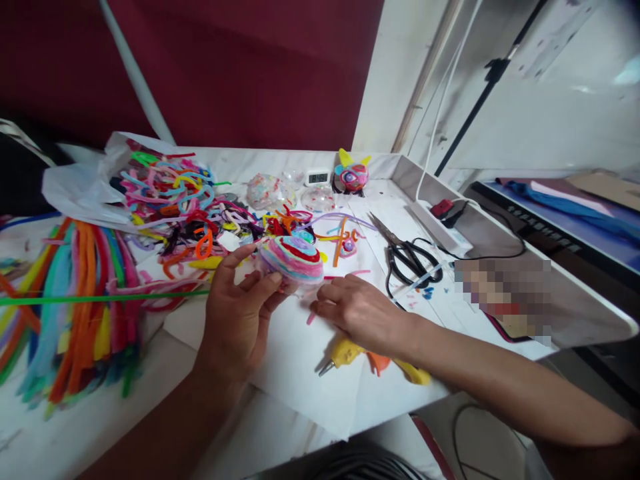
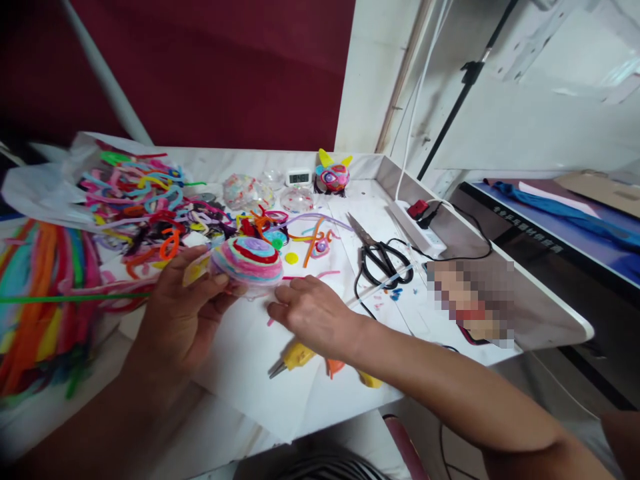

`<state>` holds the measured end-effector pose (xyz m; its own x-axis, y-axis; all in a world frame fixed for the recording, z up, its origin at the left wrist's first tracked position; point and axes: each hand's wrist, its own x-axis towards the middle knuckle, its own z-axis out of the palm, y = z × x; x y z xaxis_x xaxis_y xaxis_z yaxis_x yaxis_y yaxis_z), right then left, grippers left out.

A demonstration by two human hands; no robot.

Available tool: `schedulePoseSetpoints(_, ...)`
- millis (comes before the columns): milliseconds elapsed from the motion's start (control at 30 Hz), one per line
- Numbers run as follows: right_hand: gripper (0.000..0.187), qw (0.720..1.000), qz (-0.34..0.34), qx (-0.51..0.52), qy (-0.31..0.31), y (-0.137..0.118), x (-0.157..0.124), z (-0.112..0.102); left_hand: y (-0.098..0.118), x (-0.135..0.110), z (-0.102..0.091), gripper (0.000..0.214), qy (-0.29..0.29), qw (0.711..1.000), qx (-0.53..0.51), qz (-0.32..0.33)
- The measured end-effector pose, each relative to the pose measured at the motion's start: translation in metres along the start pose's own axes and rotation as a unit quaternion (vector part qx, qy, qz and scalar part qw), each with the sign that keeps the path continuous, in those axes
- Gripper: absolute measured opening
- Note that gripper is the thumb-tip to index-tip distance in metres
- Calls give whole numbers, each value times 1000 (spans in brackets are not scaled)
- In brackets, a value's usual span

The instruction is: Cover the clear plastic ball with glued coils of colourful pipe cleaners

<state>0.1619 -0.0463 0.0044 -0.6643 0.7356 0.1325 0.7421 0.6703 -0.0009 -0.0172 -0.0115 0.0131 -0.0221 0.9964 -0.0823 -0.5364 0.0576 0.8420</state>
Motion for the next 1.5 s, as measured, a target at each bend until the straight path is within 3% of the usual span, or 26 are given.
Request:
schedulePoseSetpoints(200, 6, 997, -16, -65, -43, -3, 12, 9, -1, 3, -2, 51, 14, 1000, 4, -14)
schedulePoseSetpoints(467, 9, 995, -34, -92, -13, -4, 7, 12, -2, 5, -3, 52, 21, 999, -18, -28)
schedulePoseSetpoints(633, 8, 1000, -20, -6, -23, 6, 4, 3, -3, 5, -4, 46, 23, 999, -25, -33)
schedulePoseSetpoints(767, 22, 992, 6, 126, 12, 21, 3, -9, -4, 5, -5, 42, 24, 999, -26, -37)
schedulePoseSetpoints(900, 22, 978, 92, 170, 76, 30, -8, -33, -4, 5, -6, 38, 12, 999, -33, -27)
schedulePoseSetpoints(967, 20, 974, 137, 166, 73, 31, -20, -44, -4, 5, -6, 37, 2, 999, -39, -25)
schedulePoseSetpoints(1067, 18, 965, 196, 174, -9, 25, -47, -51, -4, 5, -6, 38, -8, 999, -38, -20)
schedulePoseSetpoints(1167, 12, 947, 242, 170, -126, 12, -74, -45, -5, 4, -5, 38, -9, 999, -43, -25)
schedulePoseSetpoints(1233, 14, 930, 277, 171, -171, 0, -87, -38, -5, 3, -4, 37, -10, 998, -48, -28)
schedulePoseSetpoints(1500, 13, 884, 339, 263, -184, -17, -97, -29, -6, -1, -4, 40, -20, 997, -51, -47)
